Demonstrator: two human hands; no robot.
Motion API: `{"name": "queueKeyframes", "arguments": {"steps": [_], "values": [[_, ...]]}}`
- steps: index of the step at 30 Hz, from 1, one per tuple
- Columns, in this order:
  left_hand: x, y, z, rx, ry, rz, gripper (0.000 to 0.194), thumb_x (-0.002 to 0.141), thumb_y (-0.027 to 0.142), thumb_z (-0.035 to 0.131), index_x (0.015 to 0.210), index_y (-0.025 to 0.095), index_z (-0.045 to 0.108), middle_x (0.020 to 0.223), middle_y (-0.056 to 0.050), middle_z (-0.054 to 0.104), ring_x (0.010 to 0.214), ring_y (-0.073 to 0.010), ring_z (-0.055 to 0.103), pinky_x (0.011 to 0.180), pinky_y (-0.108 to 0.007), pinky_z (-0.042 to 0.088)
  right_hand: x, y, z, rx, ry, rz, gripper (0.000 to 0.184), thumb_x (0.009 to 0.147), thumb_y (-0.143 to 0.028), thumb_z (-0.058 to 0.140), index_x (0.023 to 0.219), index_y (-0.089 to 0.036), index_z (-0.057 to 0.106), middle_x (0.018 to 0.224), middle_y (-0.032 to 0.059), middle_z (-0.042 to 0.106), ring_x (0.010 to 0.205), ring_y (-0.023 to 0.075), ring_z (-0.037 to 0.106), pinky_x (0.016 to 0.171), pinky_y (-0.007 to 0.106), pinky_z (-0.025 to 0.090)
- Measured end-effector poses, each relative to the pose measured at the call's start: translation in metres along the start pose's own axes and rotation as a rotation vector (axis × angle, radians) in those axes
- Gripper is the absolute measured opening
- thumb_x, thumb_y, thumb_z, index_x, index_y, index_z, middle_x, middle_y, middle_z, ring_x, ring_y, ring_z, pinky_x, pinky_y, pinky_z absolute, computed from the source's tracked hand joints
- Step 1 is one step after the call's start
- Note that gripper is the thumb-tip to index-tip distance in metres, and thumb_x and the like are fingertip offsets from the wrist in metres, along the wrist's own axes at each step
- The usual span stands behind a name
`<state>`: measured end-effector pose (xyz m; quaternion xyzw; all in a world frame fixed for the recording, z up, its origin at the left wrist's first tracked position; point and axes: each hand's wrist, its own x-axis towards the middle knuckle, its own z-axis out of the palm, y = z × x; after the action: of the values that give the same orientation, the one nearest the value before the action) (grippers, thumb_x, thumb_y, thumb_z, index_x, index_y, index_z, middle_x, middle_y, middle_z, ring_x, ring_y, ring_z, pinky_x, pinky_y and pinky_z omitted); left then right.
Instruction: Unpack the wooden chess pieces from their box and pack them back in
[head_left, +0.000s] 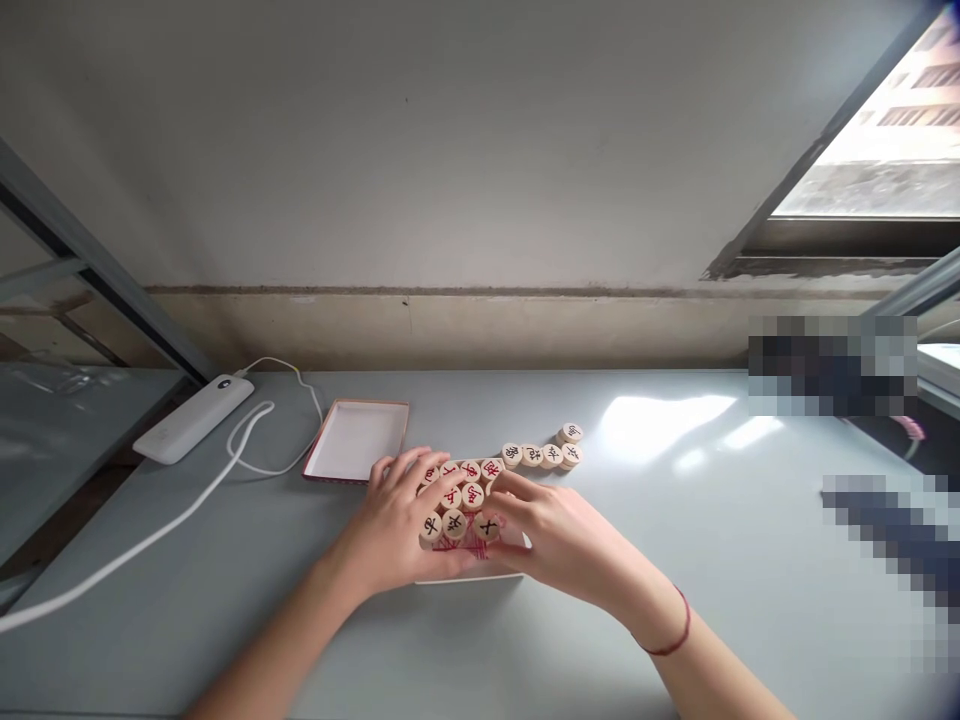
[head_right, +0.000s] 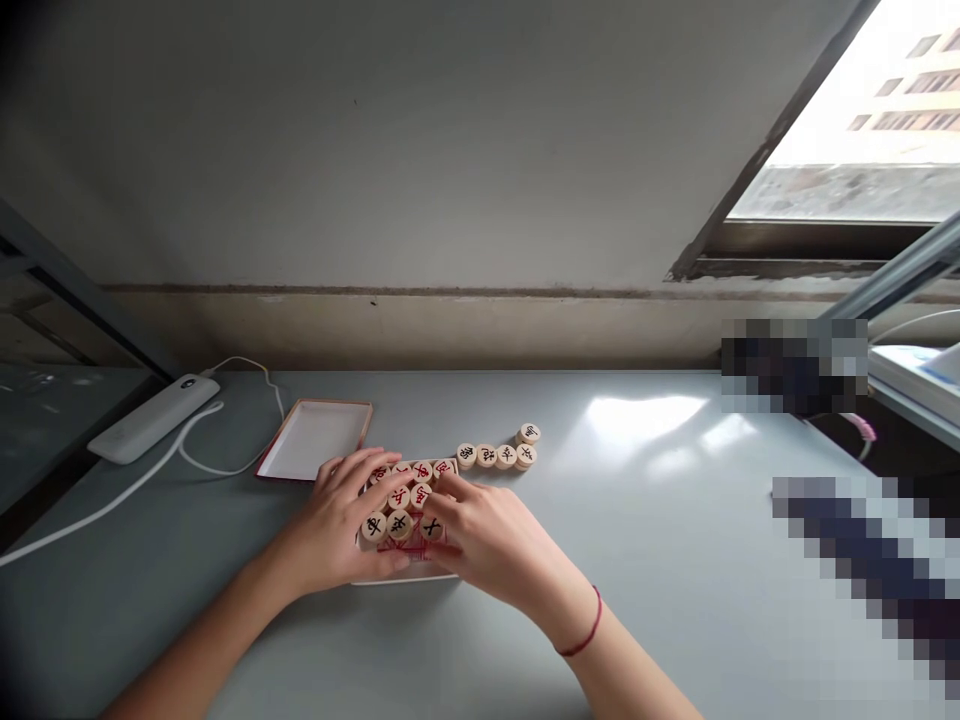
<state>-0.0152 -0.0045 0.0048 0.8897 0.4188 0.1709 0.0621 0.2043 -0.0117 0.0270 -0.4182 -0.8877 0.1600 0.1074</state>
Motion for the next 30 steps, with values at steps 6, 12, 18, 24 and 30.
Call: {"name": "queueKeyframes", "arguments": {"steps": [6,12,18,24,30], "values": [[-0.004,0.001,0.005,0.022,-0.077,-0.016,0.076,0.07,0.06,0.067,0.134,0.025,0.046,0.141,-0.014,0.043,0.128,-0.0372,0.036,0.1,-0.054,0.03,0.0,-0.003,0.006,-0.127,-0.064,0.075,0.014,0.079,-0.011,0.051,0.088,-0.021,0.056,0.062,-0.0017,0.058,0.045,0.0095,0.039,0.043,0.025,0.015],[-0.006,0.004,0.007,0.01,-0.058,-0.013,0.079,0.065,0.056,0.071,0.134,0.026,0.046,0.141,-0.014,0.043,0.127,-0.0374,0.038,0.102,-0.056,0.03,0.002,-0.007,0.019,-0.172,-0.05,0.078,0.022,0.081,-0.01,0.047,0.099,-0.02,0.055,0.064,-0.0002,0.06,0.043,0.0093,0.036,0.043,0.025,0.013],[-0.008,0.005,0.008,-0.019,-0.052,0.025,0.085,0.063,0.056,0.074,0.137,0.026,0.043,0.145,-0.014,0.038,0.131,-0.0394,0.035,0.105,-0.061,0.026,0.003,0.003,0.002,0.191,-0.005,0.138,0.018,0.082,-0.031,0.059,0.098,-0.024,0.055,0.067,-0.0024,0.059,0.051,0.0103,0.048,0.047,0.021,0.028],[-0.006,0.01,0.005,-0.036,-0.096,0.078,0.077,0.065,0.052,0.074,0.133,0.029,0.046,0.146,-0.011,0.037,0.134,-0.0395,0.03,0.107,-0.065,0.022,0.01,0.063,-0.018,-0.067,0.47,0.729,0.03,0.086,-0.048,0.045,0.094,-0.021,0.058,0.079,0.0052,0.063,0.063,0.0167,0.055,0.054,0.026,0.036],[-0.004,0.012,0.008,-0.037,-0.073,0.094,0.072,0.066,0.051,0.073,0.13,0.028,0.048,0.144,-0.011,0.04,0.132,-0.0387,0.032,0.107,-0.063,0.022,0.024,0.085,-0.016,-0.126,0.121,1.033,0.035,0.08,-0.052,0.046,0.087,-0.021,0.06,0.076,0.0089,0.065,0.071,0.0237,0.06,0.052,0.027,0.037]]}}
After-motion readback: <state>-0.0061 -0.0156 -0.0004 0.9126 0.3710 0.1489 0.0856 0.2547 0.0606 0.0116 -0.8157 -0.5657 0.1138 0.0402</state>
